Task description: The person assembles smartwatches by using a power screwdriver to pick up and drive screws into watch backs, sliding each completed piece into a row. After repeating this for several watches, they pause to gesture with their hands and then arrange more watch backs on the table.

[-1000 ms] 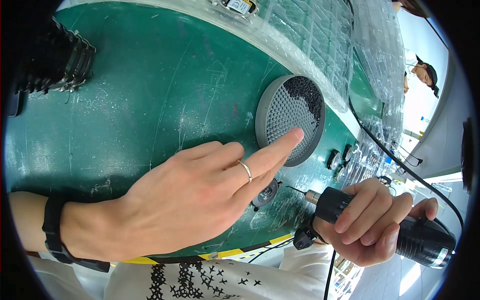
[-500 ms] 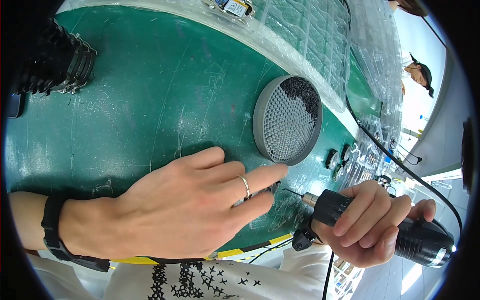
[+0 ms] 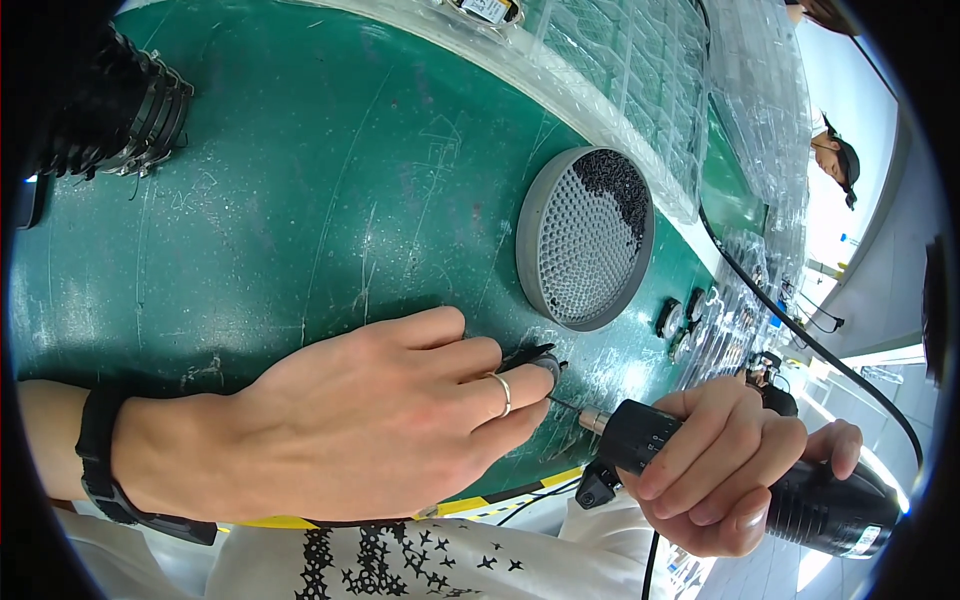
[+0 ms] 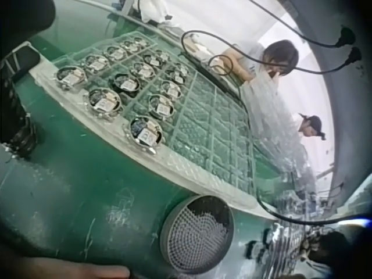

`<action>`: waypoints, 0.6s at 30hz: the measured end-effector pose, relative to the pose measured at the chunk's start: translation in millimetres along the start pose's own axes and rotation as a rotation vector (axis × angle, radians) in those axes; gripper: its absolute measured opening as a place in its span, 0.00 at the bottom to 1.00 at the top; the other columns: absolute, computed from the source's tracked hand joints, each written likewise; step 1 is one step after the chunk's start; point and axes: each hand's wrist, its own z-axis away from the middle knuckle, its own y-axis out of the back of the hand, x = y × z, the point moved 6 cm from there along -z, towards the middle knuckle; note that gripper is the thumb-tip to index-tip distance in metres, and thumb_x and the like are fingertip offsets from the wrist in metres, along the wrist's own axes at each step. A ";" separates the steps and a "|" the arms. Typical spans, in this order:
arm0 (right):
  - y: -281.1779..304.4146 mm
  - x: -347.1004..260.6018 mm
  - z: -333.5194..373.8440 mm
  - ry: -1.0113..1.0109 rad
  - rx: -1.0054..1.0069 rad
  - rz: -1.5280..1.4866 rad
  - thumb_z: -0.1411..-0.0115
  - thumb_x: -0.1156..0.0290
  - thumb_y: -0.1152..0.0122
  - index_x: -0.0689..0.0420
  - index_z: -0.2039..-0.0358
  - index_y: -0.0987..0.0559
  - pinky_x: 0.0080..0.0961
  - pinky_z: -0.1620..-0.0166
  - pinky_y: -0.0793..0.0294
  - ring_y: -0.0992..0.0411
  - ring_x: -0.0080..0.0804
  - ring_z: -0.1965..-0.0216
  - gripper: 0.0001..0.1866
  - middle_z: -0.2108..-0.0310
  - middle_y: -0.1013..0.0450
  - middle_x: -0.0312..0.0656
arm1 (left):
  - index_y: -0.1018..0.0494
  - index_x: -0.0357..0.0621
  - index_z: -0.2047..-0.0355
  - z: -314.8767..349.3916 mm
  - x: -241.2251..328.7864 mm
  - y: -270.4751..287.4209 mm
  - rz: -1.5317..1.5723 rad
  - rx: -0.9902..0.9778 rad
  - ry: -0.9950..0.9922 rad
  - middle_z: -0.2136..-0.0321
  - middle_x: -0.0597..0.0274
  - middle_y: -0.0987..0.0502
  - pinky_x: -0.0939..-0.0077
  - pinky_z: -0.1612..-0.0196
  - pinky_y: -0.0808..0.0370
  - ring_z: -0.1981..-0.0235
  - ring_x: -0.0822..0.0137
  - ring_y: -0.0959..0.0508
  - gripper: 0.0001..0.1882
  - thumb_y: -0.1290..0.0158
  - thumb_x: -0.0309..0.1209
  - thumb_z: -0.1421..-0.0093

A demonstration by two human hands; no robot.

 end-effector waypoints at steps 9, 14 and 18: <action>0.7 -2.1 4.6 0.040 -0.035 -0.032 0.40 0.80 0.42 0.63 0.43 0.42 0.19 0.87 0.22 0.30 0.24 0.89 0.27 0.79 0.32 0.41 | 0.18 0.44 0.53 3.1 2.8 -0.8 -0.030 0.006 -0.020 0.52 0.76 0.23 0.79 0.62 0.34 0.68 0.76 0.29 0.17 0.39 0.32 0.43; 1.6 -3.3 2.8 0.018 -0.054 -0.037 0.40 0.80 0.42 0.63 0.43 0.42 0.19 0.86 0.22 0.29 0.25 0.89 0.27 0.79 0.32 0.41 | 0.17 0.45 0.53 2.2 3.5 -2.0 -0.070 0.013 -0.048 0.51 0.77 0.23 0.80 0.61 0.34 0.68 0.77 0.29 0.16 0.42 0.32 0.42; 0.7 -1.9 1.8 -0.021 -0.084 -0.033 0.40 0.80 0.42 0.63 0.43 0.42 0.19 0.86 0.22 0.29 0.25 0.88 0.27 0.79 0.32 0.41 | 0.17 0.46 0.53 2.8 3.9 -1.3 -0.081 0.007 -0.043 0.49 0.78 0.24 0.80 0.61 0.34 0.68 0.77 0.29 0.16 0.43 0.31 0.41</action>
